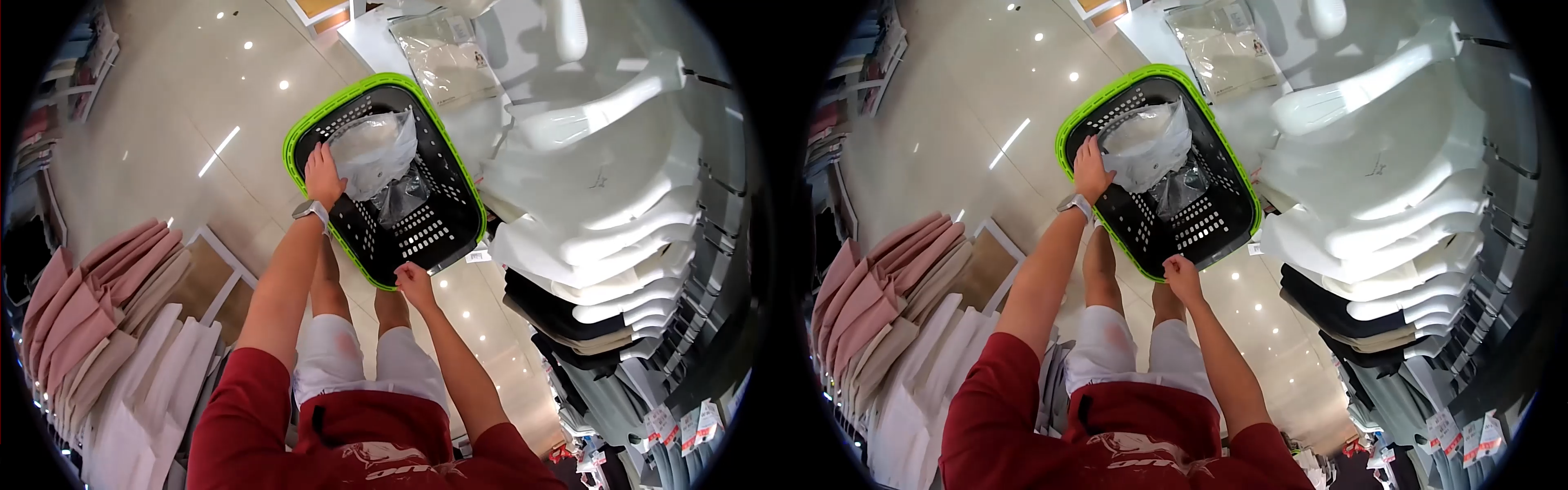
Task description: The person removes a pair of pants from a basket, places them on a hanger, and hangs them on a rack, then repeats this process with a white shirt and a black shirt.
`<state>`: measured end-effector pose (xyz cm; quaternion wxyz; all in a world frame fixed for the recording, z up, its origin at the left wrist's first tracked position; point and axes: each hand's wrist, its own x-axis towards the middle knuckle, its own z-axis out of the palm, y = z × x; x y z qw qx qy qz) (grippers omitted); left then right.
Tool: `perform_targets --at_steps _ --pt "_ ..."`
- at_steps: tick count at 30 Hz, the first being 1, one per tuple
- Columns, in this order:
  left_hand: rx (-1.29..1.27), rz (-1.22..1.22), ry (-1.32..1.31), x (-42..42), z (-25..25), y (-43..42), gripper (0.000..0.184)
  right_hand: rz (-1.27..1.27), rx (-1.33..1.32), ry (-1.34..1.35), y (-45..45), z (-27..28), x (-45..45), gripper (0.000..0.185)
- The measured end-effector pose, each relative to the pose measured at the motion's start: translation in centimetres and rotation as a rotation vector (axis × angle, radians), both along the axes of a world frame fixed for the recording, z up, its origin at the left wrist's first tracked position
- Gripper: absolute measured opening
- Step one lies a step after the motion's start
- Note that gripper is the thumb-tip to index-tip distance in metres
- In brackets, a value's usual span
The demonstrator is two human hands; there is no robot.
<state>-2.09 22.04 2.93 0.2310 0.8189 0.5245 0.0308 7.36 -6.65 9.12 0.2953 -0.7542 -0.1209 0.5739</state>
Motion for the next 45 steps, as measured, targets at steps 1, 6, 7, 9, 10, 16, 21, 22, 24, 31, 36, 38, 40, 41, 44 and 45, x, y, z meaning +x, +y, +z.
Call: perform_targets --at_steps 1,6,7,9,10,16,21,22,24,31,36,38,40,41,44,45 --pt "-0.142 0.008 0.092 0.1 -0.2 0.3 0.078 -0.083 0.059 0.044 0.1 -0.3 -0.2 0.012" --pt "-0.258 -0.251 0.262 0.2 -3.5 -3.3 0.010 -0.209 0.136 0.080 0.4 -0.8 -0.3 0.009" --pt "-0.190 -0.271 0.185 0.5 -3.1 -5.2 0.007 -0.178 0.168 0.032 0.9 -0.6 0.0 0.010" --pt "-0.139 -0.508 0.086 0.7 -2.6 -9.4 0.010 -0.116 0.208 -0.110 2.3 0.0 0.8 0.010" --pt "-0.119 -0.547 0.107 0.6 -3.7 -12.8 0.013 0.005 0.249 -0.331 3.8 1.4 1.5 0.010" --pt "-0.276 -0.508 -0.609 -0.5 -1.3 -24.8 0.020 0.476 0.550 -0.582 11.3 2.2 2.2 0.012" --pt "-0.492 -0.331 -0.323 0.2 -1.3 -15.9 0.021 0.775 -0.002 -0.800 5.2 -10.0 6.1 0.024" --pt "-0.411 -0.255 -0.326 0.4 -2.3 -13.5 0.017 0.826 -0.160 -0.712 4.6 -10.1 6.4 0.025" --pt "-0.322 -0.200 -0.100 1.4 -4.2 -8.8 0.017 0.860 -0.323 -0.621 3.8 -10.3 6.5 0.026" --pt "-0.087 -0.419 0.380 0.9 -15.9 1.2 0.016 0.704 -0.418 -0.726 4.7 -9.7 4.7 0.020" --pt "0.043 -0.581 0.371 0.1 -19.7 2.0 0.018 0.611 -0.309 -0.787 4.5 -11.0 3.0 0.016" --pt "0.049 -0.654 0.423 0.5 -21.2 1.9 0.020 0.582 -0.237 -0.765 4.4 -11.7 2.6 0.016" --pt "0.117 -0.693 0.380 1.5 -22.6 1.7 0.019 0.558 -0.227 -0.756 4.3 -12.3 2.1 0.015" --pt "0.032 -0.685 0.376 2.5 -23.3 1.6 0.018 0.545 -0.208 -0.738 4.2 -12.5 2.1 0.014" --pt "-0.108 -0.520 0.207 4.2 -21.0 0.5 0.016 0.495 -0.162 -0.665 4.3 -11.8 1.9 0.017" --pt "-0.215 -0.397 0.132 4.7 -18.5 0.2 0.019 0.495 -0.154 -0.660 4.3 -11.8 2.0 0.017"
